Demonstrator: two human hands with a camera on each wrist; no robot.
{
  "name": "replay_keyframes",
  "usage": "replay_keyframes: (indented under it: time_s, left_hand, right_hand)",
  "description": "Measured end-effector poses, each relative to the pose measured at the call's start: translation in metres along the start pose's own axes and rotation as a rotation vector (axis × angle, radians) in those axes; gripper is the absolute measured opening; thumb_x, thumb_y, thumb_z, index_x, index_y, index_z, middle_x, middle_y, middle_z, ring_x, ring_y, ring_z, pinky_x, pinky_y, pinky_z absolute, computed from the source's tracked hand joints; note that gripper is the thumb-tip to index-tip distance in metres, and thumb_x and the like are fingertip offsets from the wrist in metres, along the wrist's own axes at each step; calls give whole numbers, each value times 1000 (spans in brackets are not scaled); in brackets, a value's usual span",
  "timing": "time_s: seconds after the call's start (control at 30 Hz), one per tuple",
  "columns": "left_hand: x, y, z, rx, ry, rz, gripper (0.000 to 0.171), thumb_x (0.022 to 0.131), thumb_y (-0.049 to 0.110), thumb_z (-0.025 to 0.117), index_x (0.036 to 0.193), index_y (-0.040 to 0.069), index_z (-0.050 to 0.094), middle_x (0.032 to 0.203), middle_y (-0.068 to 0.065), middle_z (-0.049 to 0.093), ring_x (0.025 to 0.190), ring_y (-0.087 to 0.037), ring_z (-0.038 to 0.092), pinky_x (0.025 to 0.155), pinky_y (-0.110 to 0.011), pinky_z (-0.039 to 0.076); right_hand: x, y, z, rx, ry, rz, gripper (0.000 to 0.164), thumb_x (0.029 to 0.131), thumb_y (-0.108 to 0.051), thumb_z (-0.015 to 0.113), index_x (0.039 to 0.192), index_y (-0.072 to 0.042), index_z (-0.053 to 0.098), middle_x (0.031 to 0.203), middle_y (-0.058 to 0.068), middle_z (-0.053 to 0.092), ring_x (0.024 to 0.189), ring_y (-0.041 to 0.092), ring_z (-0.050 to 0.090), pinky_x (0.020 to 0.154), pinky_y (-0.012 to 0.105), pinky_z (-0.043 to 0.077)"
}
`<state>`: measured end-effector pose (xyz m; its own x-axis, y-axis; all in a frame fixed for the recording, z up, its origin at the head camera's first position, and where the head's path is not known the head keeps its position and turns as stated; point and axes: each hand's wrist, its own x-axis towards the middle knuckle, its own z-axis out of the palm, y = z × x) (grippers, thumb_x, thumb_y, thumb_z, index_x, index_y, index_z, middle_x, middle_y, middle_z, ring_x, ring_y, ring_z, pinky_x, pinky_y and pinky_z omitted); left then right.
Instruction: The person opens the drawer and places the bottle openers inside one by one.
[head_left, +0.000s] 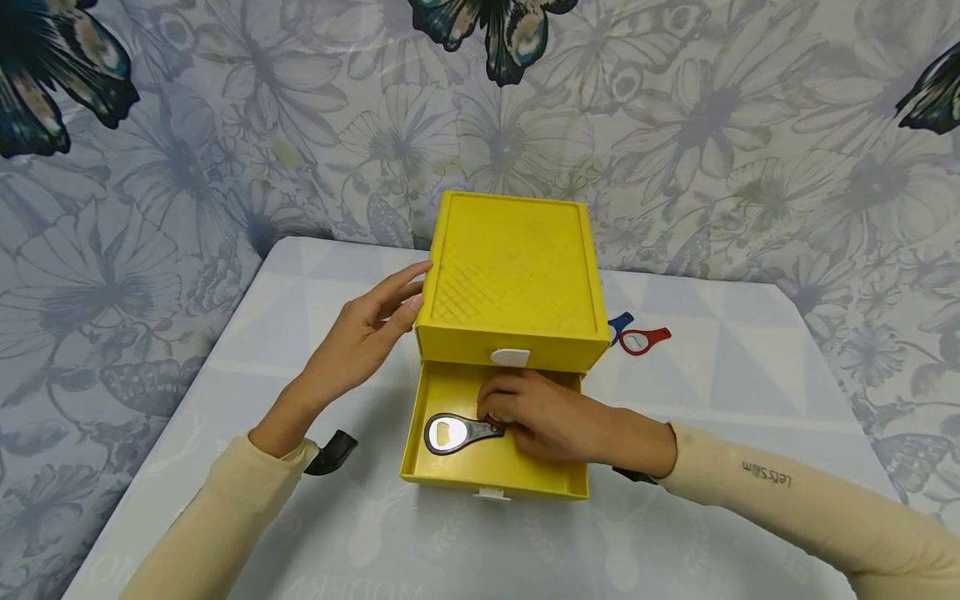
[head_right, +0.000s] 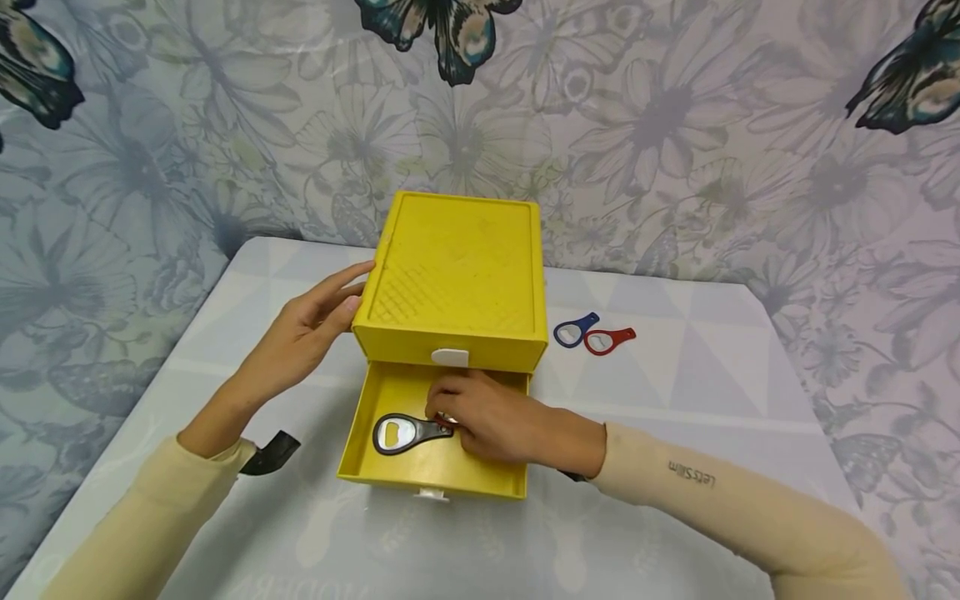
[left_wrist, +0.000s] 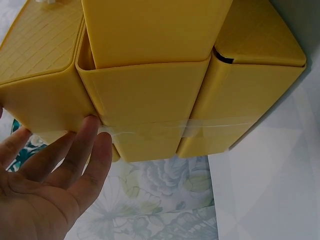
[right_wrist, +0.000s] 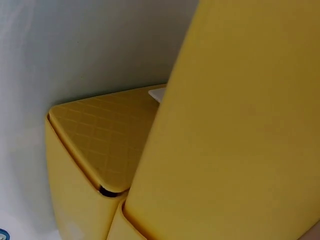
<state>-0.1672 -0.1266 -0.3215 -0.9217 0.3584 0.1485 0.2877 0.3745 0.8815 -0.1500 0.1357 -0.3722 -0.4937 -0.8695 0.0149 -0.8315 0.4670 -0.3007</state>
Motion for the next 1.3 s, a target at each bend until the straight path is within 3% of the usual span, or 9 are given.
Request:
replay_keyframes:
  time_s: [0.37,0.57,0.77,0.97,1.2,1.3]
  left_hand:
    - [-1,1,1,-7,-1,4,48,100,28,44,147,28,32,144,-6,44,123,-21,54,93,-39,52]
    - [-1,1,2,9,-2,7,48,100,28,44,147,29,32,144,-6,45,122,-22,54,92,-40,52]
    - [0,-1,0,22,7,4,47,100,31,44,146,31,33,143,-5,46,121,-21,55,91,-39,52]
    - [0,-2,0,19,-1,3,47,100,31,44,146,31,32,143,-6,46,121,-22,55,91,-41,52]
    - [1,0,0,28,3,14,47,100,30,43,146,30,32,142,-7,46,117,-22,57,89,-40,52]
    - [0,1,-1,36,2,6,47,100,30,43,146,31,32,143,-6,46,116,-22,58,90,-40,52]
  right_hand:
    - [0,-2,1,-2,26,64,32,81,3,58,108,-15,64,113,-6,57,106,8,51,94,21,47]
    - [-12,-16,-10,68,46,90,24,88,-11,60,112,-17,64,114,-9,60,112,5,52,98,24,45]
    - [-29,-37,-20,81,177,88,28,87,-25,67,116,-22,63,111,-11,62,104,2,54,91,24,50]
    - [-43,-61,-20,116,311,-3,22,85,-27,70,106,-22,65,100,-12,64,91,-1,58,80,12,50]
    - [-57,-89,-5,18,442,-76,12,90,-30,63,97,-22,66,86,-13,64,72,-3,55,68,5,47]
    - [-60,-96,8,61,491,-79,11,89,-28,65,97,-21,66,86,-13,66,72,-3,58,69,5,48]
